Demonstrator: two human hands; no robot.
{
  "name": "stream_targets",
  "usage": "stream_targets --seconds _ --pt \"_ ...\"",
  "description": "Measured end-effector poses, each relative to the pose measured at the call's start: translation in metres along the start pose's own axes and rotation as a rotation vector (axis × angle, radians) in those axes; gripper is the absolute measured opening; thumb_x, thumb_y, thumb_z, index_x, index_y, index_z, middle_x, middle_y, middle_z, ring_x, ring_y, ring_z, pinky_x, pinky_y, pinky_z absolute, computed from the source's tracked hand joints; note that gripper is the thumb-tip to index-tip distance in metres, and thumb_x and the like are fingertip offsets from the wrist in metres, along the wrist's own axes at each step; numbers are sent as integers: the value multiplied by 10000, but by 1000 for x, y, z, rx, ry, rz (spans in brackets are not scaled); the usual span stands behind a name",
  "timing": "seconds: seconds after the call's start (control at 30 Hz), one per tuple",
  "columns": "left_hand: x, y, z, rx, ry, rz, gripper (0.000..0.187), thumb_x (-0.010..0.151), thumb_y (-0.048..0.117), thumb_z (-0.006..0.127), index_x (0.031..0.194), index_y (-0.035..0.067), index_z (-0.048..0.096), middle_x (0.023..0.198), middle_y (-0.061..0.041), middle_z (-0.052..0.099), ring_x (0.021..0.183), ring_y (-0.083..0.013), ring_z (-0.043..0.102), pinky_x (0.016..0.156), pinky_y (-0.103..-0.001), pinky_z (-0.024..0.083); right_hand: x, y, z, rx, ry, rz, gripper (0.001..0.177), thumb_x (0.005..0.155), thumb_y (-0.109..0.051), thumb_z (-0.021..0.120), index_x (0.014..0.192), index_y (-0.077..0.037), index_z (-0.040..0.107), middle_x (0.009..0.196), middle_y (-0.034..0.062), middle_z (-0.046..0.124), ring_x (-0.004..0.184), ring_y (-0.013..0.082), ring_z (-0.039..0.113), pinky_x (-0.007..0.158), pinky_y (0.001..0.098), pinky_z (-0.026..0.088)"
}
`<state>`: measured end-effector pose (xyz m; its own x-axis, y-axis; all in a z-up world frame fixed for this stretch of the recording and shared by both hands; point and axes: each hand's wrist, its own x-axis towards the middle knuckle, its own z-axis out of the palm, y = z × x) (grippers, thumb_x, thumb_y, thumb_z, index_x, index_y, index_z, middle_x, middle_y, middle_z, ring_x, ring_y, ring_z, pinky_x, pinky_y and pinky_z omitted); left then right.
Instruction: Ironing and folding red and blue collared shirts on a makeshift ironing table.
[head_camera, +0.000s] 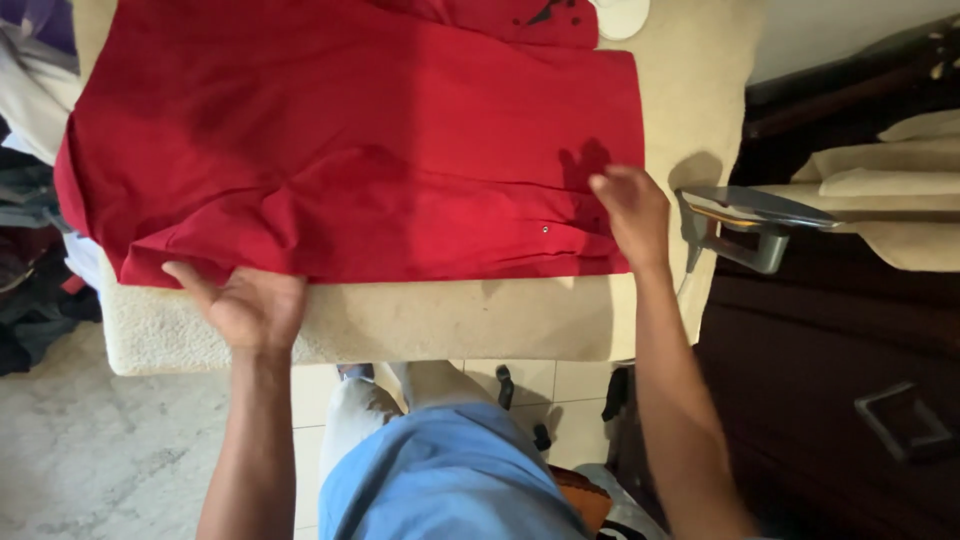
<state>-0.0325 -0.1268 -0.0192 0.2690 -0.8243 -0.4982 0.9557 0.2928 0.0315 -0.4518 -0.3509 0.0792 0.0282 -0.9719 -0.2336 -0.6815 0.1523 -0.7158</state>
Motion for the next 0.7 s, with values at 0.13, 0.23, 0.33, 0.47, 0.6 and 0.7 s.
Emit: stream_targets --seconds 0.13,0.23,0.33,0.47,0.6,0.7 --pt "5 14 -8 221 8 34 523 1051 545 637 1322 100 583 1299 -21 658 1209 -201 586 1188 -402 441 -56 60 -9 -71 230 312 496 1005 -469 756 996 25 708 863 133 743 720 141 661 690 300 547" --pt "14 27 -12 409 30 57 257 1165 367 625 1147 111 615 1090 -17 684 1014 -188 626 1065 -418 505 -81 80 2 309 247 610 482 892 -435 759 1012 20 658 878 149 739 688 184 724 619 330 588" --pt "10 29 21 481 126 58 200 1163 274 582 1085 97 628 1014 -23 693 921 -171 645 986 -401 546 -97 88 3 -3 412 342 525 936 -443 780 1130 36 691 1016 123 749 811 152 699 706 309 571" --pt "22 36 20 573 248 74 166 1094 248 588 1057 94 638 947 -21 689 836 -163 664 865 -377 595 -105 74 0 478 265 643 661 892 -381 791 1321 51 535 970 159 704 777 210 686 690 357 572" --pt "19 36 36 773 357 153 134 1058 187 632 989 73 644 886 -27 690 690 -151 626 673 -339 590 -98 86 5 628 115 516 747 812 -194 815 1390 22 395 979 153 736 826 242 737 751 319 627" --pt "22 36 46 918 416 200 133 1049 166 654 956 70 664 843 -19 684 649 -138 611 598 -306 559 -75 118 10 650 233 478 639 798 -102 816 1329 92 517 978 120 747 825 205 733 710 307 610"
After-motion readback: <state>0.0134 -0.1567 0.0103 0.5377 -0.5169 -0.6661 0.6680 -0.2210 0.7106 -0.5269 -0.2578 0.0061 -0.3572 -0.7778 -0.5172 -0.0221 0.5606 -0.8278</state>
